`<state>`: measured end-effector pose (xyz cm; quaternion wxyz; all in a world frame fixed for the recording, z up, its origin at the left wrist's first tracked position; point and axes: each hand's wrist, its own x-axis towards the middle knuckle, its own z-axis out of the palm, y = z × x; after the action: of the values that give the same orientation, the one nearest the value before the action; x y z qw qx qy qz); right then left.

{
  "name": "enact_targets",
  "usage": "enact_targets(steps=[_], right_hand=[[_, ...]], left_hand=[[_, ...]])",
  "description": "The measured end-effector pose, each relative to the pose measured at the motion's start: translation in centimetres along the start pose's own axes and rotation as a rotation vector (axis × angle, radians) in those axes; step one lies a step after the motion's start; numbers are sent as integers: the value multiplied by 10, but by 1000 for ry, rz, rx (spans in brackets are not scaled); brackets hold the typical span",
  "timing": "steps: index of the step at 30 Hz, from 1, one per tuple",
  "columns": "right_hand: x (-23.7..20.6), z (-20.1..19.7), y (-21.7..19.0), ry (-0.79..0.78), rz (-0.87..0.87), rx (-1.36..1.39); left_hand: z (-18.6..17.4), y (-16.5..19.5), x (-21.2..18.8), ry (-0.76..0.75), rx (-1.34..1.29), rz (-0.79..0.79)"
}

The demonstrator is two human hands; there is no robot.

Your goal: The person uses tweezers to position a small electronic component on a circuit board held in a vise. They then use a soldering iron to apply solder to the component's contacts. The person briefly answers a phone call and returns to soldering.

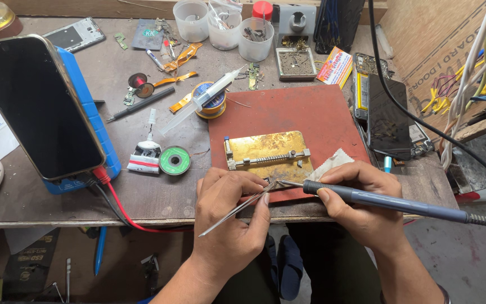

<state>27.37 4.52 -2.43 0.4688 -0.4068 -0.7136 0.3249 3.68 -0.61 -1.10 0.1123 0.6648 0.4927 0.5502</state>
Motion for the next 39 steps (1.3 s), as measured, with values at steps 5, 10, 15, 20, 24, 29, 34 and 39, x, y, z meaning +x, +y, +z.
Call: enact_targets(steps=[5,10,15,20,24,29,34,39], right_hand=[[0,0,0,2,1,-8],[-1,0,1,-2,-6,3],[-1,0,2,1,7,5],[-1,0,2,1,8,6],[0,-1,0,-8,-7,6],[1,0,-1,0,0,-39],[0,0,0,5,5,-9],[0,1,2,45,56,5]], left_hand=[[0,0,0,-4,4,-4],[0,0,0,-5,0,-6],[0,0,0,-3,2,-3],[0,0,0,-8,4,-6],[0,0,0,-7,2,-7],[0,1,0,-11,0,-10],[0,1,0,-10,-1,-12],[0,0,0,-6,2,-5]])
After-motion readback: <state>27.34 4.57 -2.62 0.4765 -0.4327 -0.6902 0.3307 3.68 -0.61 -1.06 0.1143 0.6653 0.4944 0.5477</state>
